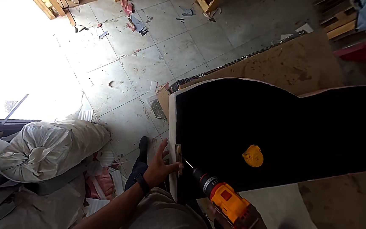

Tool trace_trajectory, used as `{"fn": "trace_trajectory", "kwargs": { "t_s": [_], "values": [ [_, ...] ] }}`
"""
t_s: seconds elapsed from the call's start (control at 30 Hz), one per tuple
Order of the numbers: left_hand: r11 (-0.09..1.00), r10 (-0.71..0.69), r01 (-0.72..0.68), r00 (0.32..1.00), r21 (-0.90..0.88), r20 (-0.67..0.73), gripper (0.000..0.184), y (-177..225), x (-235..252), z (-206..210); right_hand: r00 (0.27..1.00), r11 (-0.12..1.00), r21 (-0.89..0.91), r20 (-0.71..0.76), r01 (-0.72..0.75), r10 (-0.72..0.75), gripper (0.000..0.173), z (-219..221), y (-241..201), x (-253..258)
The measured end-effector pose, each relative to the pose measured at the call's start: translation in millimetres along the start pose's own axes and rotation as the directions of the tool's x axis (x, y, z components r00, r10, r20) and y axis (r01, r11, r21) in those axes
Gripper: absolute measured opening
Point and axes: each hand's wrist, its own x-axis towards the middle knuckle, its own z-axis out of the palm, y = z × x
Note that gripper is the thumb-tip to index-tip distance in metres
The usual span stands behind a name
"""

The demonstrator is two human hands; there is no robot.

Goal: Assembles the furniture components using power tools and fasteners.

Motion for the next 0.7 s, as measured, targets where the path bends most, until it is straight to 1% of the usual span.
{"fn": "trace_trajectory", "kwargs": {
  "t_s": [0.1, 0.17, 0.2, 0.27, 0.33, 0.4, 0.53, 0.7],
  "values": [
    [0.99, -0.009, 0.026, 0.993, -0.136, 0.121, 0.115, -0.2, 3.4, -1.5, 0.999, 0.998, -0.06, 0.005, -0.033, 0.033, 0.054, -2.5, -2.8, 3.0],
    [0.984, 0.001, 0.031, 0.983, -0.173, 0.182, 0.109, -2.4, 5.5, -3.8, 0.998, 0.986, -0.162, 0.045, -0.036, 0.044, 0.058, -6.3, -18.3, 5.3],
    [0.985, 0.002, 0.032, 0.981, -0.172, 0.196, 0.107, -2.8, 6.4, -4.9, 0.995, 0.976, -0.213, 0.081, -0.037, 0.056, 0.056, -9.4, -29.1, 7.7],
    [0.984, 0.0, 0.037, 0.979, -0.176, 0.205, 0.106, -2.9, 8.2, -6.7, 0.987, 0.951, -0.309, 0.145, -0.019, 0.067, 0.046, -15.4, -46.5, 13.3],
    [0.982, -0.007, 0.045, 0.979, -0.182, 0.206, 0.104, -2.2, 9.6, -7.7, 0.977, 0.919, -0.393, 0.196, 0.0, 0.084, 0.045, -20.4, -62.0, 19.5],
    [0.98, -0.016, 0.056, 0.978, -0.19, 0.206, 0.104, -2.8, 11.4, -8.6, 0.974, 0.892, -0.45, 0.22, 0.046, 0.061, 0.044, -24.9, -68.3, 25.7],
    [0.973, -0.023, 0.069, 0.978, -0.218, 0.206, 0.106, -5.2, 12.4, -9.6, 0.965, 0.891, -0.452, 0.253, 0.053, 0.071, 0.045, -32.0, -73.0, 35.7],
    [0.971, -0.023, 0.074, 0.975, -0.227, 0.219, 0.106, -4.0, 15.0, -11.5, 0.962, 0.856, -0.513, 0.262, 0.07, 0.078, 0.039, -33.6, -81.5, 43.8]
  ]
}}
